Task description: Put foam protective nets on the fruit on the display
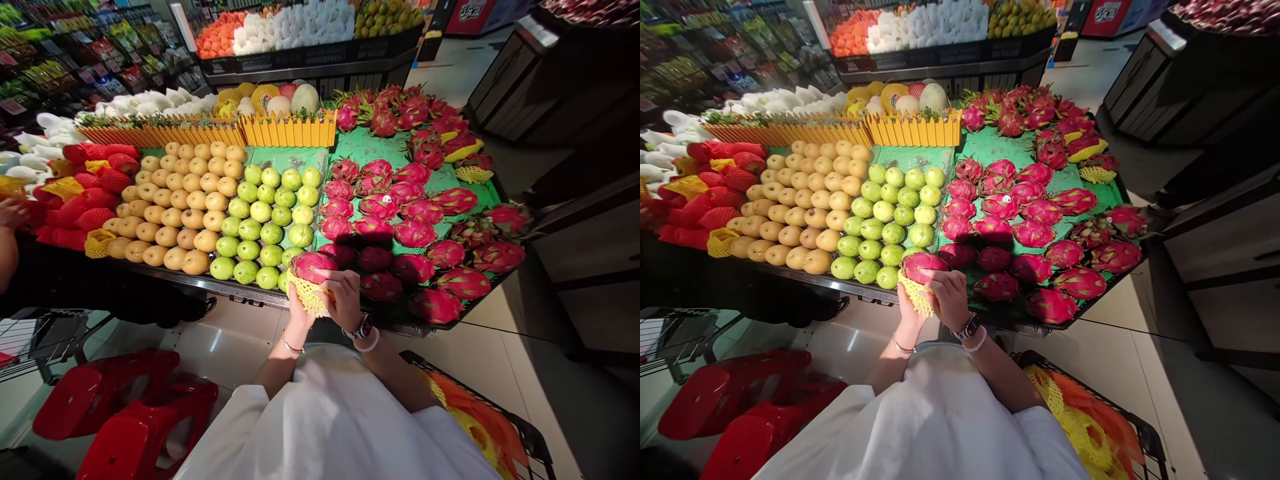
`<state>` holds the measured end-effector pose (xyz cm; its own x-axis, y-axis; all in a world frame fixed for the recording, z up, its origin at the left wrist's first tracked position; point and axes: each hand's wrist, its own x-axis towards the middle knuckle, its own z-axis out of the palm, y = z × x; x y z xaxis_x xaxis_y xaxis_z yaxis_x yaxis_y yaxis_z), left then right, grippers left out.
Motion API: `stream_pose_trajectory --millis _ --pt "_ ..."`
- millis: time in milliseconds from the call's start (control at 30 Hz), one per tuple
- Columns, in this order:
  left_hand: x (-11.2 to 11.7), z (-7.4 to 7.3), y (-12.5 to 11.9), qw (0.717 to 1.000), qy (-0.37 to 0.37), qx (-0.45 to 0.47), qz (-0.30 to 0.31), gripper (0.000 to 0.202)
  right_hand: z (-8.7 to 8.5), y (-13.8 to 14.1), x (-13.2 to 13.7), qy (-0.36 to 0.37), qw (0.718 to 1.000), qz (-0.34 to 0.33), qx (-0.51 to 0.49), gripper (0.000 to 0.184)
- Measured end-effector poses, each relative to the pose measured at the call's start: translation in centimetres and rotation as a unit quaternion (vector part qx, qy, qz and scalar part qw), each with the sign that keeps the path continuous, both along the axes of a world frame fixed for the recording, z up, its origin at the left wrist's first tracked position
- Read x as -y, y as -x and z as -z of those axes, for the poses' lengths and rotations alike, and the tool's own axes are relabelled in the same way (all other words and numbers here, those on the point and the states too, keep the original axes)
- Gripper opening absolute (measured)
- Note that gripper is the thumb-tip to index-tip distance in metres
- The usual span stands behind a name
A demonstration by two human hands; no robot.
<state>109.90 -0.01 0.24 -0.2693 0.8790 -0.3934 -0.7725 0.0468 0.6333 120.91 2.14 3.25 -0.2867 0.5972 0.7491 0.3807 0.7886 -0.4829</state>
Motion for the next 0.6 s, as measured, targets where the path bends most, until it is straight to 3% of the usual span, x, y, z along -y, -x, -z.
stream_pose_trajectory --millis 100,200,300,400,533,600 --pt "0.0 -0.9 -0.2 1.000 -0.012 0.013 -0.004 0.057 2.2 -0.5 -0.3 -0.011 0.998 0.006 -0.068 0.020" --pt "0.2 -1.9 -0.2 0.999 -0.025 0.020 -0.008 0.061 4.8 -1.4 -0.3 0.057 0.990 -0.011 -0.130 0.040" --pt "0.4 -2.3 0.3 0.999 -0.033 0.022 -0.009 0.067 5.5 -2.3 -0.4 0.055 0.990 -0.047 -0.118 0.030" --pt "0.4 -2.1 0.9 0.999 -0.030 0.038 -0.013 0.072 3.6 -3.3 -0.7 0.034 0.995 -0.078 -0.059 0.009" --pt "0.5 -1.2 1.7 0.999 -0.023 0.038 0.009 0.072 -0.4 -4.5 -0.8 0.087 0.984 -0.153 0.034 0.019" --pt "0.6 -0.6 2.1 1.000 -0.020 0.015 0.017 0.071 -1.4 -4.4 -0.4 0.098 0.979 -0.175 0.044 0.019"
